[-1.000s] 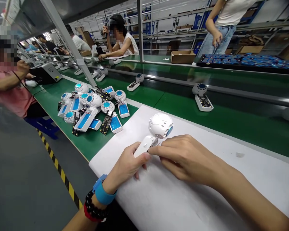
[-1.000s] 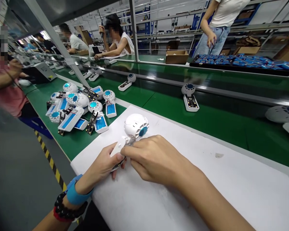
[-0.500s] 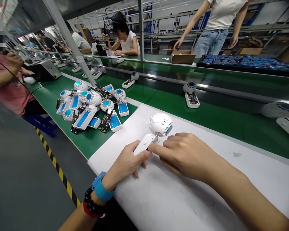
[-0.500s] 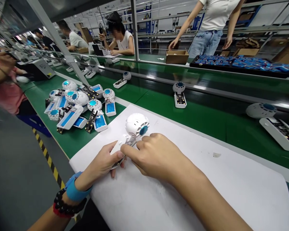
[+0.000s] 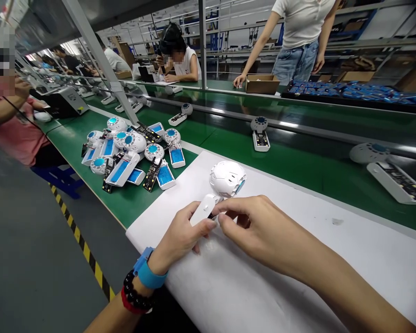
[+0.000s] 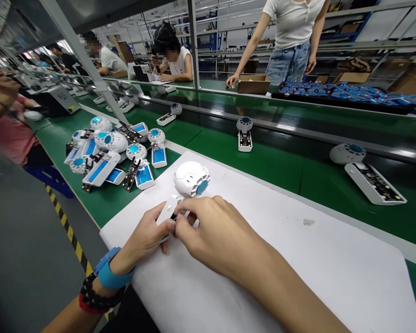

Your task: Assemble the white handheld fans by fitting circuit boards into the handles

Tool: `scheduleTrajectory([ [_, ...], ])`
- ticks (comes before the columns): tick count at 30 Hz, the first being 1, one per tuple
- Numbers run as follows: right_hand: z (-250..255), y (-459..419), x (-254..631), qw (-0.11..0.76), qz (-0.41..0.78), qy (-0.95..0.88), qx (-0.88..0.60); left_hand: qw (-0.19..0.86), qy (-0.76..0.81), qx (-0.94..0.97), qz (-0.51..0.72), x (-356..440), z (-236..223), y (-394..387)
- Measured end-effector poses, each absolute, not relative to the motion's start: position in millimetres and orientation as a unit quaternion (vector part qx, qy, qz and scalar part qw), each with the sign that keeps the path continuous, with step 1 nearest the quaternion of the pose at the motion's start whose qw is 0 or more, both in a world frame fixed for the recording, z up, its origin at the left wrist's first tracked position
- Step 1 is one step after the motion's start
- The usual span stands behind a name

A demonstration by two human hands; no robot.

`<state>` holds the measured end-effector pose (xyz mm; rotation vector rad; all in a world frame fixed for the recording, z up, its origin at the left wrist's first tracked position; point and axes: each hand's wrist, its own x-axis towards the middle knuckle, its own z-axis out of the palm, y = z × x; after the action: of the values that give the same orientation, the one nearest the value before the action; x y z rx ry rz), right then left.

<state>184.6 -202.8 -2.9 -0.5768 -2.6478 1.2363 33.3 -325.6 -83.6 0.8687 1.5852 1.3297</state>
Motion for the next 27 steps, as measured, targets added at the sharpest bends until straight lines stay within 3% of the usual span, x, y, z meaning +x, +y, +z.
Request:
scheduleTrajectory([
  [6,2.5,-198.7,185.0,0.032,0.386,-0.904,-0.184,0.425,0.63,0.359,0.541,33.4,-82.8,-328.3],
  [12,1.0,-196.9,185.1,0.046,0.383,-0.907,-0.168,0.423,0.627,0.364,0.544,31.8,-83.3,-328.1],
  [21,3.6,-219.7,183.5,-0.002,0.089,-0.972,-0.218,0.413,0.616,0.368,0.561,36.3,-82.9,-328.0],
  [24,-2.2,-225.6,182.6,0.052,0.028,-0.979,-0.193,0.414,0.613,0.36,0.569,35.7,-84.1,-327.3],
  [27,-8.7,-222.0,184.5,0.158,0.087,-0.97,-0.162,0.419,0.6,0.356,0.581,34.7,-83.6,-327.5],
])
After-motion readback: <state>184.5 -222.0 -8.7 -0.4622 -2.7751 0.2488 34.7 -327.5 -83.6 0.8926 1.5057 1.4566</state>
